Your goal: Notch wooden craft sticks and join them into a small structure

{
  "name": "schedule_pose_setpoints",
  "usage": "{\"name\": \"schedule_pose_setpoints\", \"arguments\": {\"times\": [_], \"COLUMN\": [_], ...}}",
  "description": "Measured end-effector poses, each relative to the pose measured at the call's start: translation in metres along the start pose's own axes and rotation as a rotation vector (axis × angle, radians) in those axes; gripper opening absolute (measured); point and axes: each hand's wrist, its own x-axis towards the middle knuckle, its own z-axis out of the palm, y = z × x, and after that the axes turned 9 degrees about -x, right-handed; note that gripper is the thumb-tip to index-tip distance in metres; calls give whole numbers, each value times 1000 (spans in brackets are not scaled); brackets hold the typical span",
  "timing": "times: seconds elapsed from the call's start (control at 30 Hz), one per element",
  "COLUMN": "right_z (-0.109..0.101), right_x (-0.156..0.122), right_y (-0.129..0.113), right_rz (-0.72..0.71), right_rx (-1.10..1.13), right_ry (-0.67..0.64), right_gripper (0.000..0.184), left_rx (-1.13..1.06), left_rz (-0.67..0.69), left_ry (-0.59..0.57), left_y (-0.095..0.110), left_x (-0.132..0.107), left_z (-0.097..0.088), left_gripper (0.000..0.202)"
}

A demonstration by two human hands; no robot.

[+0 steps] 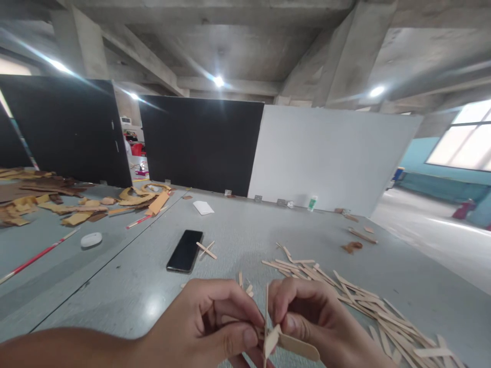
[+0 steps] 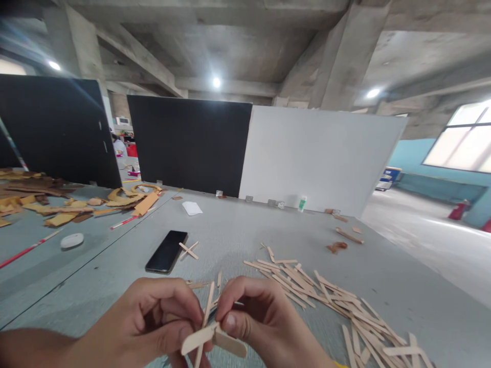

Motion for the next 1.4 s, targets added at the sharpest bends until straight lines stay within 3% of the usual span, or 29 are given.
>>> {"name": "schedule_pose_setpoints", "arguments": {"times": [0.43, 0.6, 0.73, 1.0, 1.4], "right_z": [0, 1, 3, 4, 8], "right_x": [3, 0, 2, 3, 0], "right_y": [3, 2, -4, -3, -8], "right_rz": [30, 33, 42, 30, 37], "right_rx": [7, 0, 76, 83, 173], "right_ry": [16, 45, -1, -16, -91], "right_gripper": [21, 23, 22, 20, 9], "left_rx": [33, 44, 98, 107, 118], "left_rz": [-26, 8, 12, -12, -33], "left_ry": [1, -26, -9, -35, 26], "left_y": [-4, -4, -4, -5, -2], "left_x": [3, 1, 0, 1, 3], "left_z": [-4, -5, -7, -8, -4], "left_gripper": [26, 34, 49, 42, 42]}}
